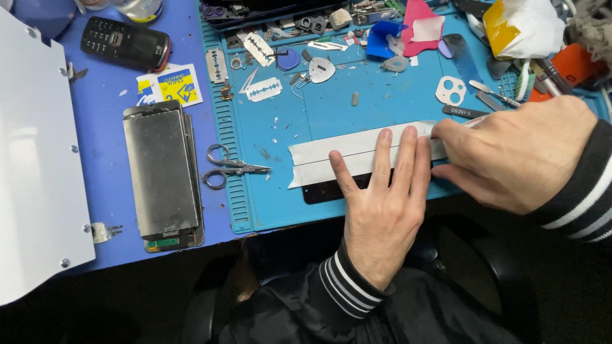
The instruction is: The recorder is applying protective tape to a phone screen and trimming the edges with scissors.
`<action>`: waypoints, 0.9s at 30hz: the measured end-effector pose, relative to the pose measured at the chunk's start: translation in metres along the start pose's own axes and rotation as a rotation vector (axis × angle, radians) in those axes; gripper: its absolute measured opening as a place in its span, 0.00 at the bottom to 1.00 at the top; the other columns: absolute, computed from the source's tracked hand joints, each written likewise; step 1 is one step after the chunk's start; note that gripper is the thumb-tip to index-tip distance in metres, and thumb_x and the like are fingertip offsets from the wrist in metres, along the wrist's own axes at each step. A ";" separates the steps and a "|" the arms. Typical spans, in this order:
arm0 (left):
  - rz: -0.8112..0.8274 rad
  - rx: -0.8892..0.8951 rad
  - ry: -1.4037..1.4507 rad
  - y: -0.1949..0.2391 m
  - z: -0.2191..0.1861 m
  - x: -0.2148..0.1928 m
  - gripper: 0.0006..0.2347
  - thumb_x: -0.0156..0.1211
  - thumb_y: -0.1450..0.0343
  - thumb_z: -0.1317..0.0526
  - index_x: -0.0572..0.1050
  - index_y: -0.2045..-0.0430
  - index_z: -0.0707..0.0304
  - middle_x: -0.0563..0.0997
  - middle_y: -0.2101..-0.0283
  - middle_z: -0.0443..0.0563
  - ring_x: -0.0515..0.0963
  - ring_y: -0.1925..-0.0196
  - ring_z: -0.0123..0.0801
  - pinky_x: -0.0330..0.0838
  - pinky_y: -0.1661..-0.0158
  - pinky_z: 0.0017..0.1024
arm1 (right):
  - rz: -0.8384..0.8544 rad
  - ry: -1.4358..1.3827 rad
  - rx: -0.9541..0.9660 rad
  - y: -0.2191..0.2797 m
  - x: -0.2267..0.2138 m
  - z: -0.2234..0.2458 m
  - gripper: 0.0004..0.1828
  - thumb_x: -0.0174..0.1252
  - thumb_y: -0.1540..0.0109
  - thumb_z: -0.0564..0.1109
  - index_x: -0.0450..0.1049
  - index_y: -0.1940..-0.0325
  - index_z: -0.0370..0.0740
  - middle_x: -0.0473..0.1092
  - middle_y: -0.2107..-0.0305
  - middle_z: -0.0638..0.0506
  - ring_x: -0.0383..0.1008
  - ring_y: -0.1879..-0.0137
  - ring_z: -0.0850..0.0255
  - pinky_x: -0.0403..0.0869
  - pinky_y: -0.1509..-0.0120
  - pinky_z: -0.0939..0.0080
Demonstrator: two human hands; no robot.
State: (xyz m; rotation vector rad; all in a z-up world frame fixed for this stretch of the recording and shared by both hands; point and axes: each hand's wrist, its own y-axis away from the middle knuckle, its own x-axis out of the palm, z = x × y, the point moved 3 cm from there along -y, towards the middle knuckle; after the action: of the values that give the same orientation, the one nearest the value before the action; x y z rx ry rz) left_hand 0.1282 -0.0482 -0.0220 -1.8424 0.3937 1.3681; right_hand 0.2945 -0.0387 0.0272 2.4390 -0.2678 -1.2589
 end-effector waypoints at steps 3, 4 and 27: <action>0.008 0.001 -0.094 0.002 0.000 0.000 0.19 0.49 0.19 0.55 0.69 0.31 0.56 0.68 0.27 0.50 0.67 0.24 0.45 0.48 0.32 0.71 | 0.012 0.046 -0.025 -0.004 0.002 0.000 0.29 0.34 0.36 0.80 0.60 0.49 0.60 0.77 0.81 0.66 0.82 0.74 0.59 0.67 0.77 0.56; 0.015 0.006 -0.136 0.003 0.000 0.000 0.20 0.48 0.18 0.54 0.68 0.30 0.55 0.67 0.27 0.49 0.67 0.24 0.45 0.48 0.30 0.68 | 0.042 0.056 -0.054 -0.005 0.002 0.000 0.33 0.33 0.38 0.82 0.59 0.46 0.59 0.77 0.81 0.65 0.83 0.73 0.59 0.70 0.76 0.54; -0.142 -0.157 0.408 -0.040 0.029 -0.003 0.04 0.62 0.33 0.67 0.78 0.79 0.56 0.74 0.69 0.46 0.72 0.58 0.46 0.61 0.45 0.58 | 0.083 0.150 0.220 -0.006 -0.012 0.010 0.23 0.34 0.31 0.77 0.69 0.62 0.71 0.75 0.81 0.65 0.82 0.71 0.60 0.63 0.73 0.61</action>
State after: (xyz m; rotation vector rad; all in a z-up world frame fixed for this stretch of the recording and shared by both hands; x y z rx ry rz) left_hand 0.1342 -0.0012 -0.0060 -2.2403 0.3604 0.9463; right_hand 0.2796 -0.0316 0.0282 2.6607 -0.4828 -1.0543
